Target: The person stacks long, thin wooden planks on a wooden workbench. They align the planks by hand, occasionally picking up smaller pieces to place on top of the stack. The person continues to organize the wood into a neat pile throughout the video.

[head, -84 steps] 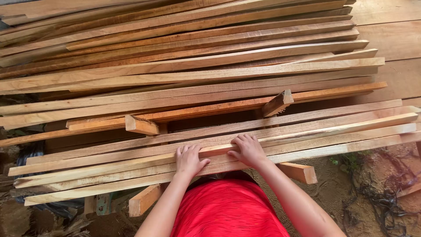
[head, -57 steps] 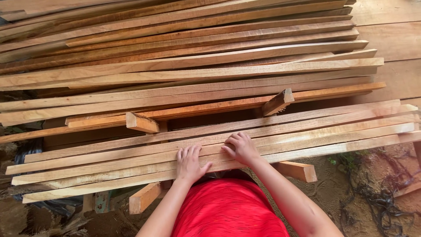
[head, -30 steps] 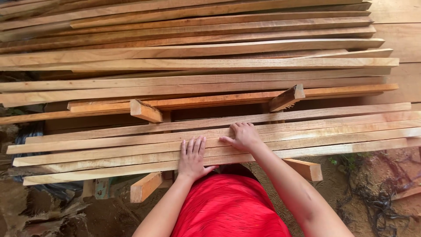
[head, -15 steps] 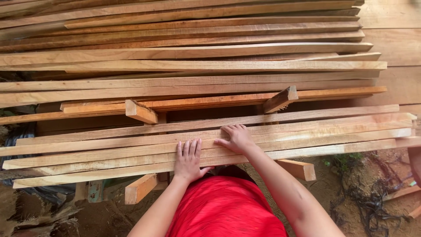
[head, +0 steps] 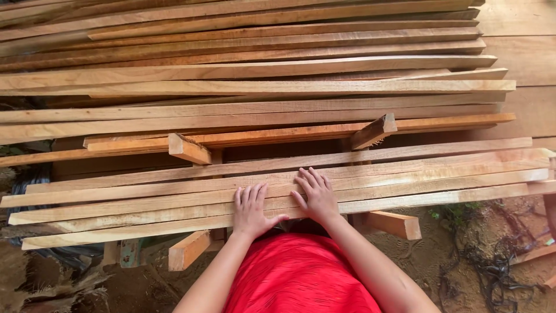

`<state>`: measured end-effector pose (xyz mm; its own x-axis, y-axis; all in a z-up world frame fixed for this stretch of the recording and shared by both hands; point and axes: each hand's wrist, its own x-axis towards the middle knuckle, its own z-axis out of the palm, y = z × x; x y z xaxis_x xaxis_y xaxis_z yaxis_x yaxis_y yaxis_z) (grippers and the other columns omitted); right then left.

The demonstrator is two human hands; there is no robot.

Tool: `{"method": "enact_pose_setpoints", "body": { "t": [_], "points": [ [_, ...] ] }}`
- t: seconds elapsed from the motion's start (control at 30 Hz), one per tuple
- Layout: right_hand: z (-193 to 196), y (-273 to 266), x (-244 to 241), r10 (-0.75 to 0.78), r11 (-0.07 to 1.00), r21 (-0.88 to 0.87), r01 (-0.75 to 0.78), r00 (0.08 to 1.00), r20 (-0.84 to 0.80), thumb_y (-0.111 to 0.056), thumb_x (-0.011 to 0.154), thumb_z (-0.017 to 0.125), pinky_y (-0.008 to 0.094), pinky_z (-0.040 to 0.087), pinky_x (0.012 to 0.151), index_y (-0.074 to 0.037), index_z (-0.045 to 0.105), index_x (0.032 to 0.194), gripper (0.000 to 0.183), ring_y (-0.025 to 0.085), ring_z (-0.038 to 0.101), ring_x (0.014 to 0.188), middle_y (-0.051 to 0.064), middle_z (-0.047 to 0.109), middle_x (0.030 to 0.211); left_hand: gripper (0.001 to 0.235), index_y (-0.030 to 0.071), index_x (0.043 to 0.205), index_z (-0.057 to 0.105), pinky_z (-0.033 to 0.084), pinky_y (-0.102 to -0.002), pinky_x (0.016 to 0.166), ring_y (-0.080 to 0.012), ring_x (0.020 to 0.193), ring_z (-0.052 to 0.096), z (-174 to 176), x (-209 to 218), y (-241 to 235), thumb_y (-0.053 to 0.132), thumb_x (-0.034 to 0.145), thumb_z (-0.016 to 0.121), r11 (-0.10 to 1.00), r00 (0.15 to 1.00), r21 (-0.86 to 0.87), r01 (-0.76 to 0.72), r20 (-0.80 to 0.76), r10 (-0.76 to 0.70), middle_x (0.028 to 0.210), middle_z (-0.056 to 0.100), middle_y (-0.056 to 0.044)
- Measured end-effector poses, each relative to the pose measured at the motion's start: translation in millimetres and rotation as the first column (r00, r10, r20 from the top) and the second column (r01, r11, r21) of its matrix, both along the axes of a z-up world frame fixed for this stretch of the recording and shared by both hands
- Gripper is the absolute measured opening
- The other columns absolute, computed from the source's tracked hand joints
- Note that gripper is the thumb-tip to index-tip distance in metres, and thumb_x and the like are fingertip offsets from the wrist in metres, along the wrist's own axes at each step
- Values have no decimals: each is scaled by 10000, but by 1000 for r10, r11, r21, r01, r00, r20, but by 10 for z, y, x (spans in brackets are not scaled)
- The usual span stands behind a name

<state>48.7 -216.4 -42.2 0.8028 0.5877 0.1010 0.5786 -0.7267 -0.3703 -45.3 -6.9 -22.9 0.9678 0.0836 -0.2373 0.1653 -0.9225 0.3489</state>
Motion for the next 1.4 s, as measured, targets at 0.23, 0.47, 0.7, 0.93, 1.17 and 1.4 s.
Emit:
{"method": "enact_pose_setpoints", "body": {
  "t": [0.23,0.47,0.7,0.93,1.17,1.4],
  "points": [
    [8,15,-4,-41,998,36,45,994,-104,-488,930,655,494,317,1157,-61,622,1340,593,296,438,1426,97,548,1493,1100,80,1448,445,121,-540,1215,-280,1406,350,-35,77,-45,802,669,734,1000,997,3,-25,-67,25,1468,465,-83],
    [197,91,91,-4,993,-117,-8,995,-101,-522,863,706,474,331,1114,-104,671,1212,546,301,456,1364,87,570,1441,1085,52,1389,478,155,-524,1219,-248,1387,386,1,163,-60,752,631,813,1000,993,16,-4,-114,5,1412,514,-92],
    [419,-26,37,19,997,-72,-32,985,-169,-459,894,743,418,453,974,-111,681,1060,390,266,632,1055,81,708,1043,789,147,1338,587,401,-425,1074,-257,1226,584,157,274,8,621,747,807,1000,966,-10,25,-257,-27,1241,688,-80],
    [469,-95,227,136,991,39,-131,933,-333,-310,822,793,450,412,989,-138,717,974,242,249,647,1018,47,734,956,547,138,1257,641,369,-479,1069,-251,1183,600,-40,242,74,522,883,752,990,978,-132,48,-193,-74,1222,675,-72],
    [167,-23,243,104,984,164,-74,978,-178,-290,823,805,420,480,931,-109,728,1118,354,285,620,1056,60,716,1083,481,170,1266,656,376,-476,1075,-272,1217,562,-245,291,161,466,891,714,998,1000,-64,-1,-12,0,1250,670,-34],
    [280,-34,121,81,978,203,-58,991,-107,-305,821,807,417,483,933,-98,719,1103,361,276,622,1069,57,703,1095,718,131,1391,549,278,-481,1151,-256,1345,457,-72,156,80,527,824,741,998,999,-64,28,-42,-31,1376,561,-52]
  ]
}}
